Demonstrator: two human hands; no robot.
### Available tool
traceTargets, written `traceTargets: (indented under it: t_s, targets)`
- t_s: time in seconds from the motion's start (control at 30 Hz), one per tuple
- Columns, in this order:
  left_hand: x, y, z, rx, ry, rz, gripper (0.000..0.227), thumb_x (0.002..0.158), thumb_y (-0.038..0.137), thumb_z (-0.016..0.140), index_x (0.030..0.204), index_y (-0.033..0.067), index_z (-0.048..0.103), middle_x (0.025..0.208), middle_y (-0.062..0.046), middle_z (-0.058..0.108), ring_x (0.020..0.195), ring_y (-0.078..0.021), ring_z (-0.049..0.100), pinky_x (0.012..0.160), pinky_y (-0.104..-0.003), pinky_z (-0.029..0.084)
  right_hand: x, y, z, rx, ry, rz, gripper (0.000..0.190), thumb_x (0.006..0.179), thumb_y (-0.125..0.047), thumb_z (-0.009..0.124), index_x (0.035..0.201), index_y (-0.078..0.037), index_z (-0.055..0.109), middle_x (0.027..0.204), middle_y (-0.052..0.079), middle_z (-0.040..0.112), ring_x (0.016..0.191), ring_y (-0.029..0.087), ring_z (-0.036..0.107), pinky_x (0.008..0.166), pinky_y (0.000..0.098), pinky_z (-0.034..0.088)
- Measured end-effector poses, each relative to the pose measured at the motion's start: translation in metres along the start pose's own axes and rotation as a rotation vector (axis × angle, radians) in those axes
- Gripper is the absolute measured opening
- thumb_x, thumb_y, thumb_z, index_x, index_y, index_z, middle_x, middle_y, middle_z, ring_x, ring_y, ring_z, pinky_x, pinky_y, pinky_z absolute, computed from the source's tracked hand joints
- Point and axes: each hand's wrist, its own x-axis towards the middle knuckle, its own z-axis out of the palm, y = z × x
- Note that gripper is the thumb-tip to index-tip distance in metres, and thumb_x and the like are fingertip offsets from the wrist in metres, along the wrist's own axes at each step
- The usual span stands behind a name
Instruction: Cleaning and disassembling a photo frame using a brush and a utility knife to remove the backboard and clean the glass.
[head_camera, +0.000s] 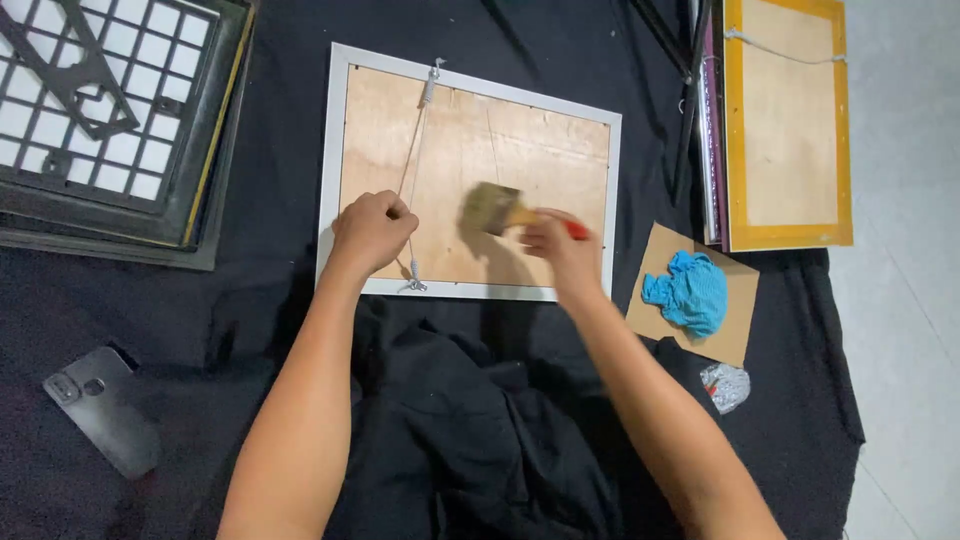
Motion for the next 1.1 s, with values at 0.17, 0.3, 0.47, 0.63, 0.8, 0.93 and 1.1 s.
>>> traceTargets:
  t_s: [0.17,0.3,0.47,0.63,0.8,0.93,1.1]
  targets:
    - [0.005,-0.006,-0.007,-0.013,0.022,-0.011,0.03,0.079,0.03,0.067,0.097,0.0105,0.079,0.111,-0.017,0.065,0.115,-0.0431,0.059,0.096,-0.05,0.048,0.033,0.043,0.074,0.325,-0.216,0.163,0.026,0.09,-0.018,0.072,0.115,-0.009,0.074,0.088,0.016,0.075,0.084,0.029,0.077,0.079,0.0415,0.064]
    - [0.005,-0.003,-0.009,0.006,-0.009,-0.026,0.031,0.079,0.032,0.068,0.099,0.012,0.08,0.112,-0.016,0.062,0.12,-0.0415,0.055,0.1,-0.049,0.047,0.035,0.038,0.113,0.245,-0.259,0.191,0.032,0.089,-0.02,0.077,0.117,-0.006,0.073,0.092,0.019,0.075,0.08,0.028,0.076,0.066,0.0321,0.06]
    - [0.003,-0.003,-0.008,0.019,-0.026,-0.026,0.033,0.08,0.032,0.066,0.101,0.0108,0.079,0.115,-0.016,0.06,0.122,-0.04,0.052,0.101,-0.047,0.046,0.076,0.02,0.054,0.017,-0.093,0.083,0.028,0.083,-0.021,0.079,0.109,-0.009,0.076,0.085,0.016,0.076,0.072,0.025,0.077,0.067,0.0383,0.067]
    - [-0.002,0.002,-0.007,0.023,-0.008,-0.013,0.033,0.08,0.031,0.065,0.1,0.0093,0.079,0.117,-0.018,0.06,0.122,-0.0388,0.049,0.101,-0.046,0.044,0.121,0.008,-0.069,-0.038,0.169,-0.046,0.017,0.085,-0.016,0.075,0.098,-0.006,0.069,0.081,0.022,0.074,0.068,0.032,0.077,0.065,0.0457,0.067]
    - [-0.004,0.008,-0.009,0.027,-0.035,-0.024,0.036,0.081,0.033,0.062,0.104,0.0093,0.078,0.119,-0.019,0.061,0.122,-0.0388,0.05,0.103,-0.046,0.042,0.093,-0.026,-0.067,-0.141,0.359,-0.266,0.016,0.085,-0.013,0.067,0.098,-0.012,0.077,0.077,0.012,0.075,0.066,0.02,0.076,0.063,0.0294,0.065]
    - [0.0,0.001,-0.004,0.046,-0.05,-0.04,0.037,0.082,0.035,0.061,0.103,0.0108,0.078,0.121,-0.018,0.062,0.123,-0.0388,0.051,0.104,-0.044,0.042,0.067,-0.013,-0.019,-0.096,0.038,-0.119,0.024,0.085,-0.016,0.07,0.106,-0.005,0.077,0.082,0.021,0.075,0.073,0.029,0.077,0.067,0.0398,0.067]
    - [-0.003,0.006,-0.009,-0.025,-0.018,-0.044,0.037,0.081,0.033,0.064,0.103,0.0065,0.079,0.116,-0.02,0.062,0.119,-0.0385,0.05,0.1,-0.046,0.041,0.091,-0.006,-0.011,-0.047,0.564,-0.339,0.012,0.082,-0.012,0.07,0.092,-0.01,0.075,0.063,0.013,0.071,0.055,0.02,0.074,0.05,0.0281,0.061]
